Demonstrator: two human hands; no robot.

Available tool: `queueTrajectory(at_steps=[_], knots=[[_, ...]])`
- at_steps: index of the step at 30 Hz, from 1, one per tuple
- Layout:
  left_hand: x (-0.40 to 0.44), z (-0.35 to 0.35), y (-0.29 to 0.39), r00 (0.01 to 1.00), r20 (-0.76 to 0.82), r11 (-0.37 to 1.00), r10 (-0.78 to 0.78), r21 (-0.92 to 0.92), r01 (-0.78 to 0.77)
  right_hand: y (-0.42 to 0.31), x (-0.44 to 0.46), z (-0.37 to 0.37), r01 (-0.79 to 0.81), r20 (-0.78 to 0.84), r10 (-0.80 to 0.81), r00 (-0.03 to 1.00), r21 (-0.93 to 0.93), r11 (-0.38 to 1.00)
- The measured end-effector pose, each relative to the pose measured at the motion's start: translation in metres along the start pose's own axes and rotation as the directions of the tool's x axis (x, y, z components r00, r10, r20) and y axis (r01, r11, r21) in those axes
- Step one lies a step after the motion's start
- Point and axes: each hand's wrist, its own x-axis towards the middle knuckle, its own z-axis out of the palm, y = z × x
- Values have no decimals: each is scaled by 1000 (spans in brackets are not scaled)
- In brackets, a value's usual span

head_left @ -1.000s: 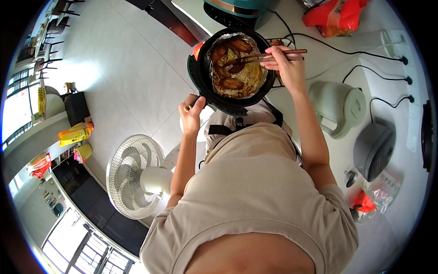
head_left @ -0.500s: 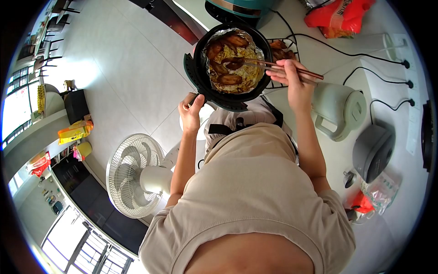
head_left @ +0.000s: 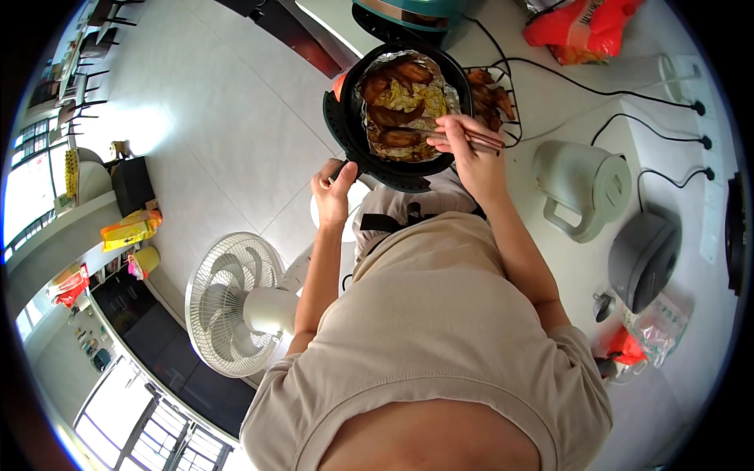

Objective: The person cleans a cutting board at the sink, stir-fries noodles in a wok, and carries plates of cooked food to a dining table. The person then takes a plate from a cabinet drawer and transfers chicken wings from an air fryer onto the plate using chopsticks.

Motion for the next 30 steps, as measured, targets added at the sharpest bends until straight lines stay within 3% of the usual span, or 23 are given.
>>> queueTrajectory(at_steps=[7,14,22,26,30], knots=[[-1,-3,2,1000,9,999,-14,37,13,5,3,-13,-47,-44,50,998,62,997],[2,0,5,999,10,999,-33,-18,33,-27,3,-50,-140,-195,159,968,111,984],[3,0,-2,1000,13,1000,-1,-20,1,-31,0,-130,-11,-458,129,880,252,968],[4,0,-2,1000,11,1000,0,-6,0,3,5,-146,-59,-536,143,832,170,984],[4,-1,-1,1000,8,1000,-6,1,6,24,11,-141,-147,-449,128,885,-8,989]])
